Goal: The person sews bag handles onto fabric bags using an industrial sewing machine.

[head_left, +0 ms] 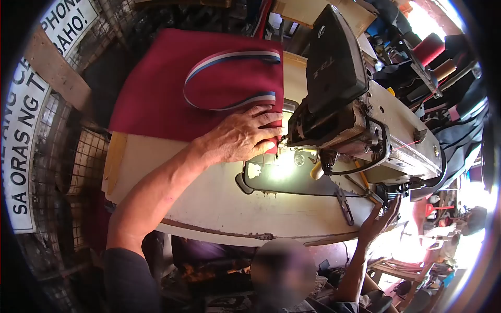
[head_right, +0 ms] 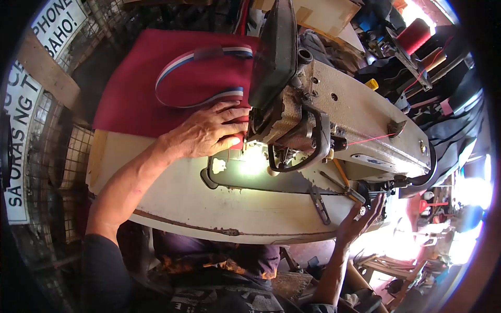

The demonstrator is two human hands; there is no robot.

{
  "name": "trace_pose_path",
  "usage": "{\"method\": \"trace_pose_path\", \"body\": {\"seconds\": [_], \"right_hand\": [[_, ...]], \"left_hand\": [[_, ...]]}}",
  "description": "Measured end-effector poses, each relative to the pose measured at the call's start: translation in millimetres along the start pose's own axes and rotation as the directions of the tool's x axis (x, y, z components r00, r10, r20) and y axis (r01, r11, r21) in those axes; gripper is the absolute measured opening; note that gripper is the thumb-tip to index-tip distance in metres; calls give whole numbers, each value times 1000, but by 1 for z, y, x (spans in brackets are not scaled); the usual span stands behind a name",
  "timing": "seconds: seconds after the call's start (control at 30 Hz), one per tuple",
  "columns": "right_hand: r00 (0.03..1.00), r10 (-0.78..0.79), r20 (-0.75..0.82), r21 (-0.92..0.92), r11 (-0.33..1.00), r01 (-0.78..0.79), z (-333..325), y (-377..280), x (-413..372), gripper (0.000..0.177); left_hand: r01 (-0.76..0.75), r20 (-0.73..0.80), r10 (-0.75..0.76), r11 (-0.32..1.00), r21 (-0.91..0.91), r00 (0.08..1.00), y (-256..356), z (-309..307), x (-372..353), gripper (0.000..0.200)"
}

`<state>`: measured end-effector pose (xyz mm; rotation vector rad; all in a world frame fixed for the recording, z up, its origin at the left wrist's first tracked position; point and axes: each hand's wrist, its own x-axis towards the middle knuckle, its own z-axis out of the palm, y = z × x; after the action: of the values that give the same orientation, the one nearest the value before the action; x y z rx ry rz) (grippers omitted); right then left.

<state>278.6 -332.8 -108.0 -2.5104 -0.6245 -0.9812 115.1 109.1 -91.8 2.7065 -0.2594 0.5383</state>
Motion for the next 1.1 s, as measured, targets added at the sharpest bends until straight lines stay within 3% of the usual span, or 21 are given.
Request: {"method": "trace_pose_path", "body": {"seconds": [0.03,0.07,0.13,0.17,0.2,0.27,0.3,0.4,0.5,0.57,0.63,0.67,0.7,0.73,0.77,0.83,0.9,0.93,1.0,1.03,1.1], "right_hand": [[999,-23,-26,-27,999,22,2,9,5,49],[993,111,-32,24,994,-110,0,25,15,54],[992,93,-84,12,996,-92,-20,53,54,55],[986,-15,-165,-71,997,4,-27,67,80,52],[979,-97,-181,-1,995,98,-43,40,113,47],[980,-166,-109,-76,984,158,-56,56,172,45],[979,-189,-70,-8,982,189,-56,75,201,44],[950,-261,173,-45,961,272,-30,200,306,43],[851,169,497,94,965,-247,4,203,328,36],[901,-126,415,83,991,101,1,211,323,37],[749,-475,462,-180,777,603,-24,190,307,40],[845,-381,375,-19,908,418,-27,186,287,44],[965,-75,250,211,977,22,-24,208,262,44],[992,-117,-40,134,983,122,2,299,234,44],[927,345,144,302,877,-373,4,271,188,45],[991,123,-48,301,948,-103,67,333,109,45],[867,497,13,775,543,-323,66,306,106,53],[944,326,59,746,613,-259,33,223,111,57],[957,288,-37,470,850,-238,7,168,138,54],[886,461,44,658,654,-373,3,153,154,51],[990,144,7,209,968,-142,3,207,192,47]], "left_hand": [[-1,-3,1,1000,7,1000,-1,0,1,34],[1,-6,-1,1000,12,1000,-2,0,1,34],[2,-18,-1,1000,27,1000,-1,1,3,35],[0,-25,1,999,39,1000,-1,0,3,35],[28,-11,-28,999,43,1000,-2,2,3,36],[52,-23,-51,996,73,998,-2,3,2,37],[66,-28,-63,994,86,998,-2,4,2,37],[70,24,-72,993,97,997,-1,0,2,45],[50,-103,-38,992,120,994,-6,5,1,51],[43,-77,-36,995,88,996,-9,6,0,55],[28,-56,-24,997,78,998,-12,7,1,56],[15,-26,-15,999,33,1000,-11,6,0,56],[6,-11,-6,999,35,1000,-12,6,0,53],[0,-1,0,999,38,1000,-13,6,0,50],[-7,11,6,999,42,1000,-15,6,-1,48],[-9,21,9,1000,29,1000,-14,10,-4,46],[-7,8,7,1000,17,1000,-17,12,-2,45],[-2,-10,2,1000,-4,1000,-18,17,-1,45],[50,35,-49,998,-26,998,-11,15,-1,42],[78,49,-77,997,-30,996,-8,11,0,41],[136,30,-137,990,40,990,-1,6,0,47]]}}
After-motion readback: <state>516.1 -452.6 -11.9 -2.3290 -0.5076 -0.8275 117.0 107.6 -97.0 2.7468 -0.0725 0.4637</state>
